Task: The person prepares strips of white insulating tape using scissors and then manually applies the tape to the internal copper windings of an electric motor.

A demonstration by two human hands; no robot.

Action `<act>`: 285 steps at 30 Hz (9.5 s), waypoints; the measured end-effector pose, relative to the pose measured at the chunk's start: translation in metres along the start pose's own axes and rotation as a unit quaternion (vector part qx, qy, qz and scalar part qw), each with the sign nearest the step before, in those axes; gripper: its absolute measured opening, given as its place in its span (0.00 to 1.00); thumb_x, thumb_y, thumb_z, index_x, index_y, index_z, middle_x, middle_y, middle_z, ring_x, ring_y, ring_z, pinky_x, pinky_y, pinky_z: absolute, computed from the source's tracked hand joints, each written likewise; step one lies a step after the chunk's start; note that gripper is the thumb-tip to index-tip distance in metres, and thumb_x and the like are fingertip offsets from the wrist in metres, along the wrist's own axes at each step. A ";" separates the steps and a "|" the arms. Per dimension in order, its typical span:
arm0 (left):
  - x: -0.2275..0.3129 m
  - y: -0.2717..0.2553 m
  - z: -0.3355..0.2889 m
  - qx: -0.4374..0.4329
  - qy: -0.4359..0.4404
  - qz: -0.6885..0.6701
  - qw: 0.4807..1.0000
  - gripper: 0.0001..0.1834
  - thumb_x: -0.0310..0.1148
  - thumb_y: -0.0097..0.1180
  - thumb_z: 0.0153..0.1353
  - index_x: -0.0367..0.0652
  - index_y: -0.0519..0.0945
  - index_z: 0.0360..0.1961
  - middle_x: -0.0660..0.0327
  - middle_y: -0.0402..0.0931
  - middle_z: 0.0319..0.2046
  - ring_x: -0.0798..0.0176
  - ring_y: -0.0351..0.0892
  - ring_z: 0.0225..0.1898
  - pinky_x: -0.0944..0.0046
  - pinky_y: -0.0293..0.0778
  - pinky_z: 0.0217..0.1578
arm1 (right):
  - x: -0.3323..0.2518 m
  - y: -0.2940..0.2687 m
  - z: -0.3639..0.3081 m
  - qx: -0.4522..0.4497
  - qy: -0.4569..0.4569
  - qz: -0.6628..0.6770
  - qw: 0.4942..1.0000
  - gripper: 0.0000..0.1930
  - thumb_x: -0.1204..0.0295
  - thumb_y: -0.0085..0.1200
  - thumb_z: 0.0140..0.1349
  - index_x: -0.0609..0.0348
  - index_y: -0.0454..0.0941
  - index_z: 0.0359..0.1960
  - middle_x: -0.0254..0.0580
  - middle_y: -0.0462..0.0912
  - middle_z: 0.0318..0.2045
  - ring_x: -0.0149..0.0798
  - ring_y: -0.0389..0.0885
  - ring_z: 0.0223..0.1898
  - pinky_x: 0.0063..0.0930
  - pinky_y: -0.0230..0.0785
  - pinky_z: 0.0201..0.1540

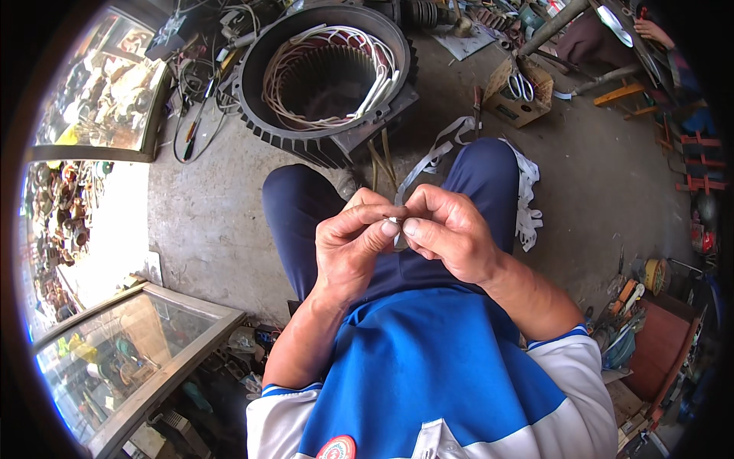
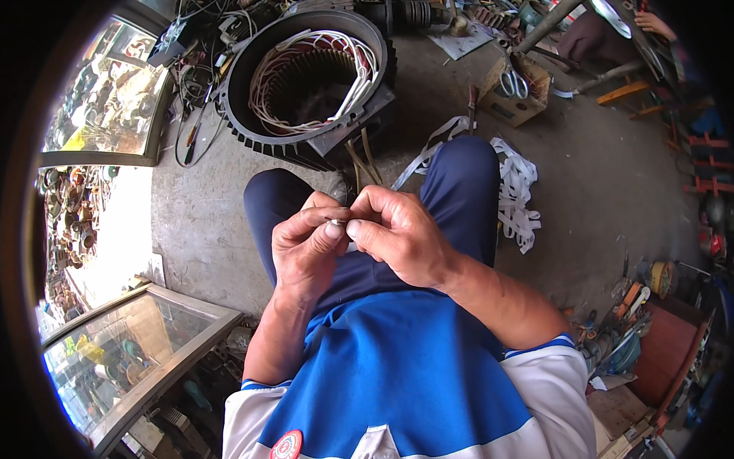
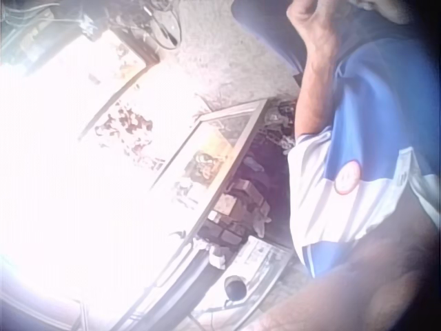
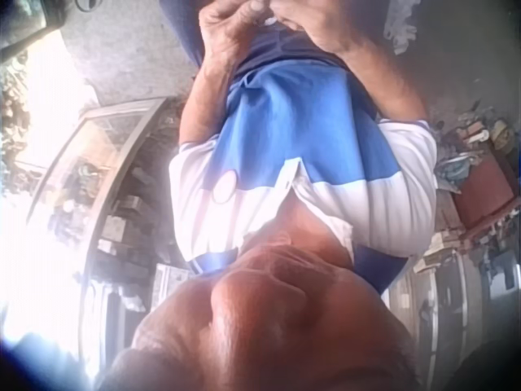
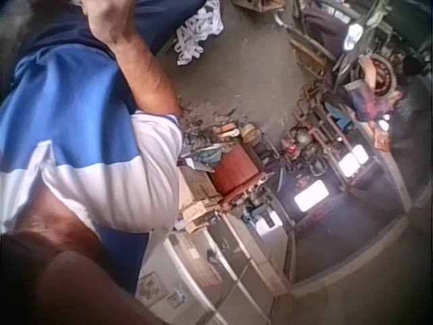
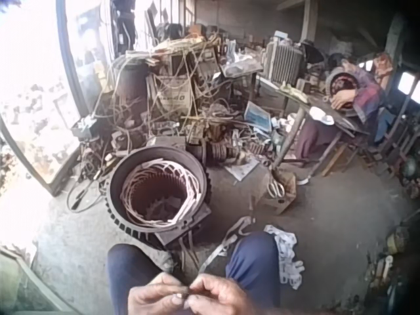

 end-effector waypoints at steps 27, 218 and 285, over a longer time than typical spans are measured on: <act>0.076 0.038 -0.020 -0.162 0.259 0.489 0.817 0.13 0.17 0.69 0.48 0.37 0.83 0.36 0.59 0.74 0.26 0.58 0.77 0.22 0.61 0.73 0.20 | -0.044 0.029 -0.014 -0.072 -0.124 -0.331 0.933 0.11 0.77 0.69 0.59 0.62 0.75 0.30 0.32 0.77 0.19 0.20 0.71 0.20 0.22 0.63 0.22; 0.079 -0.082 0.001 0.047 0.259 0.591 0.762 0.08 0.24 0.67 0.58 0.41 0.79 0.36 0.60 0.73 0.21 0.54 0.78 0.21 0.57 0.73 0.21 | -0.118 0.049 0.002 0.048 -0.423 -0.447 0.787 0.14 0.87 0.66 0.54 0.61 0.73 0.35 0.50 0.87 0.36 0.45 0.88 0.35 0.32 0.79 0.38; -0.088 -0.176 0.402 -0.157 0.026 0.834 0.529 0.13 0.29 0.58 0.59 0.37 0.81 0.44 0.49 0.82 0.44 0.46 0.82 0.48 0.51 0.79 0.49 | -0.053 -0.100 0.433 0.033 -0.252 -0.882 0.398 0.05 0.68 0.60 0.52 0.54 0.86 0.27 0.42 0.86 0.25 0.40 0.89 0.27 0.34 0.79 0.26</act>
Point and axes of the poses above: each hand's wrist, its own z-axis towards the middle knuckle, its own y-axis out of the palm, x = y × z, the point moved 10 cm from there along z, towards the middle knuckle
